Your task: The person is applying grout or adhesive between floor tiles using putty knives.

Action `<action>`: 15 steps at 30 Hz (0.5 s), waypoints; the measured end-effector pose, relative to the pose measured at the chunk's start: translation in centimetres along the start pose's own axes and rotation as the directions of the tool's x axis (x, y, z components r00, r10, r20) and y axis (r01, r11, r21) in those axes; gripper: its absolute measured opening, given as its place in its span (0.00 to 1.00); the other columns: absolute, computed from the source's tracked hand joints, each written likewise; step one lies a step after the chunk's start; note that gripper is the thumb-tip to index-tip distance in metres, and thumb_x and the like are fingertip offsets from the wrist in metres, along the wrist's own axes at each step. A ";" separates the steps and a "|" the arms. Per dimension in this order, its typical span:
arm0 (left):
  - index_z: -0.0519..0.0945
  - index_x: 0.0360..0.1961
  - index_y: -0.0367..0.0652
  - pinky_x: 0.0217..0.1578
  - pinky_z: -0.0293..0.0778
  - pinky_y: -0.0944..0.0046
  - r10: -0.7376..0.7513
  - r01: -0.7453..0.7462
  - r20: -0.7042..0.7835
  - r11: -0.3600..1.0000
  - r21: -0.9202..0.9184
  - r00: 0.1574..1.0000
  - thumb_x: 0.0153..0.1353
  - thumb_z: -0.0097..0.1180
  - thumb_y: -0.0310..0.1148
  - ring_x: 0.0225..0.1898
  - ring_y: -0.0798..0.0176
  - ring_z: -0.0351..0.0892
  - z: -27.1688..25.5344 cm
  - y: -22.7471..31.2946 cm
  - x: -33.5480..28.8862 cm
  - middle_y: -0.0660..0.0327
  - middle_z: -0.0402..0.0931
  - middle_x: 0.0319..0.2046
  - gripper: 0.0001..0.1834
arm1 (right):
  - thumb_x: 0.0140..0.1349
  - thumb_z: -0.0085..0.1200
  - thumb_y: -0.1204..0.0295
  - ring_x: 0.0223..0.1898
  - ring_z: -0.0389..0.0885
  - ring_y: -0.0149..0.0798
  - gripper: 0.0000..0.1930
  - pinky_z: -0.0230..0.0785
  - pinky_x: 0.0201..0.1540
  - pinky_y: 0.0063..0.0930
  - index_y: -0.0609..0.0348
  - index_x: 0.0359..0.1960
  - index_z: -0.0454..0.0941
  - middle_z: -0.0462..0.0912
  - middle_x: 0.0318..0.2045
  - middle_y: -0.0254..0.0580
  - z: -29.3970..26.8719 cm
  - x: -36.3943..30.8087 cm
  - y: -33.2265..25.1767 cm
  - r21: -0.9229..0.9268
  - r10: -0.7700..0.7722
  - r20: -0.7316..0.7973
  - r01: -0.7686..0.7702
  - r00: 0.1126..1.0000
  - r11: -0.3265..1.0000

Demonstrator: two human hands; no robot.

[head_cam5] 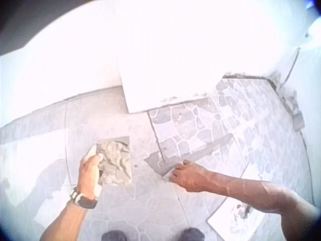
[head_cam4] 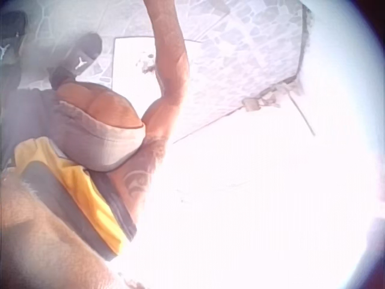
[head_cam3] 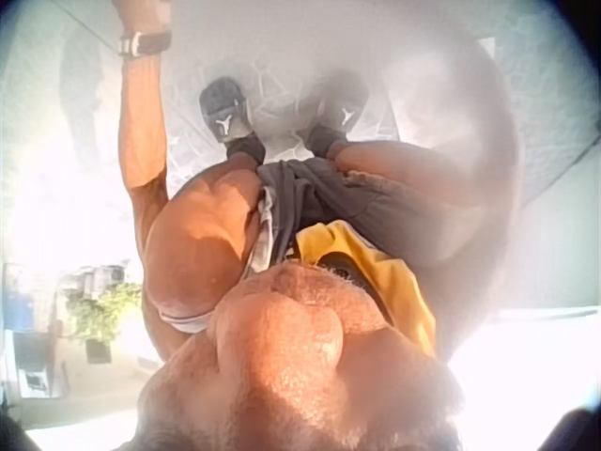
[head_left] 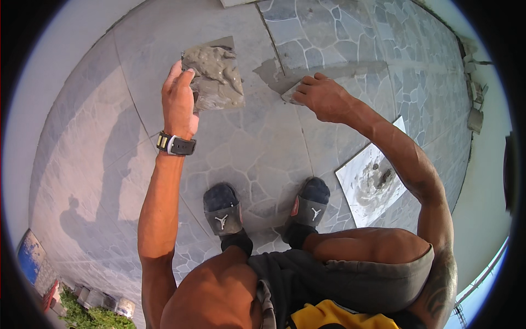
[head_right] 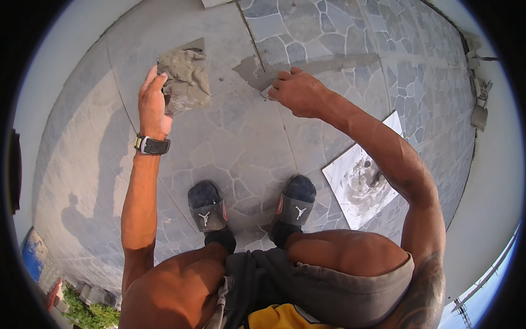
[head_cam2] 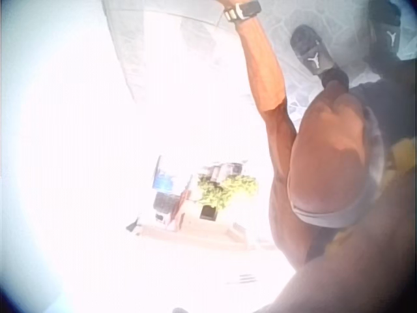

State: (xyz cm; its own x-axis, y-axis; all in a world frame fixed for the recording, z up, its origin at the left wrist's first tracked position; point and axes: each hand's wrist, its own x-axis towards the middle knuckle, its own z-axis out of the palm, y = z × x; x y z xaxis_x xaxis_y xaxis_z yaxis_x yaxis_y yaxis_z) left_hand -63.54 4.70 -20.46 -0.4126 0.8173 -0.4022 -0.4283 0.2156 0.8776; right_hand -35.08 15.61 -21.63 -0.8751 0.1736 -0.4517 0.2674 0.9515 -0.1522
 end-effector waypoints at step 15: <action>0.70 0.58 0.36 0.47 0.74 0.60 0.002 -0.002 0.006 1.000 -0.015 1.000 0.63 0.42 0.31 0.48 0.62 0.75 -0.4 3.7 -0.9 0.58 0.74 0.48 0.22 | 0.62 0.56 0.64 0.41 0.81 0.43 0.19 0.71 0.49 0.36 0.59 0.53 0.77 0.84 0.40 0.50 -8.0 4.1 9.3 0.535 0.410 -0.179 -0.261 0.895 0.804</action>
State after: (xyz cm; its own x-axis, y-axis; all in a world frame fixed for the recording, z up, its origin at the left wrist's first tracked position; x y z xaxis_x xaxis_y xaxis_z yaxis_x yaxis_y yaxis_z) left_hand -65.09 4.51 -16.95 -0.4085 0.8209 -0.3991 -0.4398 0.2061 0.8741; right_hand -39.43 27.23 -17.86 -0.7456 0.5905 -0.3090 0.6589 0.5835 -0.4747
